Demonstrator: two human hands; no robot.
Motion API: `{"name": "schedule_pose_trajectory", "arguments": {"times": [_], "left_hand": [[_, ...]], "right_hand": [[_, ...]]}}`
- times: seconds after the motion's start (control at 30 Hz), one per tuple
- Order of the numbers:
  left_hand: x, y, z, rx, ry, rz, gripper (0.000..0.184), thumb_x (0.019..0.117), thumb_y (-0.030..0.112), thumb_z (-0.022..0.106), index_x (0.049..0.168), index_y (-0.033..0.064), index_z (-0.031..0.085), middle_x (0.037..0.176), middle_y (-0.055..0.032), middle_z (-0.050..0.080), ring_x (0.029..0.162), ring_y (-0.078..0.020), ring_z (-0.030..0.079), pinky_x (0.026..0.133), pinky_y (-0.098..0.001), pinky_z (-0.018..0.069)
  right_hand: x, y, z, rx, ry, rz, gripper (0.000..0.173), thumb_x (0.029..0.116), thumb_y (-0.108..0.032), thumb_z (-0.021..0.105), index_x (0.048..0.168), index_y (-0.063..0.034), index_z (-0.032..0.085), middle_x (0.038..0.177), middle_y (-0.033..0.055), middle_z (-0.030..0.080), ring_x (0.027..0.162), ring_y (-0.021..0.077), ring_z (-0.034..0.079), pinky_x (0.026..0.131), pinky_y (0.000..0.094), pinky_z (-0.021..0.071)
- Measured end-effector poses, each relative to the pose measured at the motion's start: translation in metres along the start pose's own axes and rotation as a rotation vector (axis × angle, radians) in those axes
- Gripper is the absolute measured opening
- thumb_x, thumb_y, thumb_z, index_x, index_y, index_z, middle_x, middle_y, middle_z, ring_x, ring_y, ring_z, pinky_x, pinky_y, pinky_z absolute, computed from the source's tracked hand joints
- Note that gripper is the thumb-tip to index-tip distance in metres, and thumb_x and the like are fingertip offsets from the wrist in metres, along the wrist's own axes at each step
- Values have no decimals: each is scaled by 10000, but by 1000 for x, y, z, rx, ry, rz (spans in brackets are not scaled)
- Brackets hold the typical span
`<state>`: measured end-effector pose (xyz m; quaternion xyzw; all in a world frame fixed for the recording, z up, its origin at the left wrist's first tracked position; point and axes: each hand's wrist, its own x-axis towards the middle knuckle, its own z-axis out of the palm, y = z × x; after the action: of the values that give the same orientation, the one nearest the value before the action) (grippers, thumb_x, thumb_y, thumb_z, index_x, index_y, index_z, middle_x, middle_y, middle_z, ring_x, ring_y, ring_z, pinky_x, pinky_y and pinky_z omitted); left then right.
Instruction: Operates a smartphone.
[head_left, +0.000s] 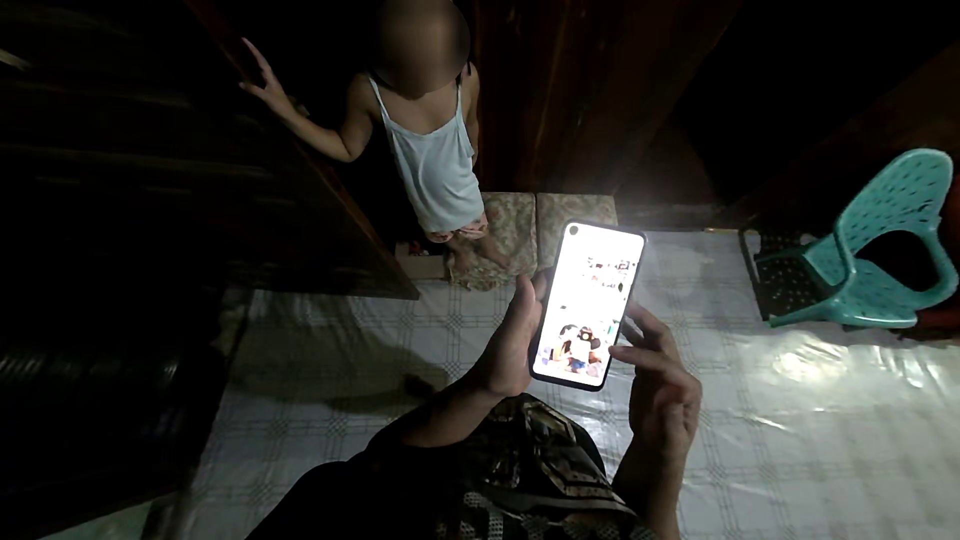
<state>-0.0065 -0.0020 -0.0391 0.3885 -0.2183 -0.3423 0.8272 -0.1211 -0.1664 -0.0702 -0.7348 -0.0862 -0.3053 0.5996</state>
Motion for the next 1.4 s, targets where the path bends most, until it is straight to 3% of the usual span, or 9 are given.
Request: {"name": "schedule_pose_trajectory", "arguments": {"times": [0.4,0.7,0.83,0.93,1.1,1.27,1.4], "left_hand": [[0,0,1,45,23,2,899,955,768,252,1589,131,224,1472,-56,499,1257,-160,572,1017,-385,516],[0,-3,1,56,-22,32,887,939,785,259,1563,155,270,1422,-45,537,1222,-157,596,998,-383,535],[0,-3,2,47,-7,27,928,933,786,299,1580,125,225,1452,-56,514,1248,-159,579,1018,-386,518],[0,-3,2,36,-32,16,888,945,776,273,1554,129,265,1384,-49,565,1171,-159,629,965,-378,557],[2,-3,2,28,-67,-2,849,975,745,223,1548,124,304,1377,-62,563,1153,-165,631,954,-366,558],[1,-5,3,44,-50,35,892,936,782,295,1550,136,291,1407,-44,549,1223,-158,593,1014,-385,521],[0,-5,3,29,-37,20,896,915,801,316,1544,162,310,1400,-33,560,1217,-171,604,997,-406,536]], "right_hand": [[-2,-3,1,-28,-86,-11,523,1016,-633,392,1146,-280,755,1502,5,506,1417,206,435,1152,396,407],[-3,-3,-1,-30,-110,-28,505,1017,-622,411,1137,-272,756,1492,-1,512,1408,201,441,1148,400,409],[-3,-4,-1,-37,-79,-15,531,1009,-638,412,1206,-262,731,1500,-18,502,1395,175,454,1129,369,428],[0,-5,-2,-107,-44,-3,584,981,-691,403,1337,-299,650,1587,-37,394,1462,196,365,1154,387,393],[14,-10,-7,-218,4,-42,597,984,-711,344,1421,-366,560,1680,-27,206,1556,262,144,1233,474,250],[33,-16,-11,-325,50,-90,626,988,-729,244,1401,-392,574,1686,-40,176,1568,255,60,1258,501,151],[43,-17,-10,-341,65,-112,607,994,-719,253,1411,-408,566,1689,-30,170,1571,260,23,1262,526,95]]}}
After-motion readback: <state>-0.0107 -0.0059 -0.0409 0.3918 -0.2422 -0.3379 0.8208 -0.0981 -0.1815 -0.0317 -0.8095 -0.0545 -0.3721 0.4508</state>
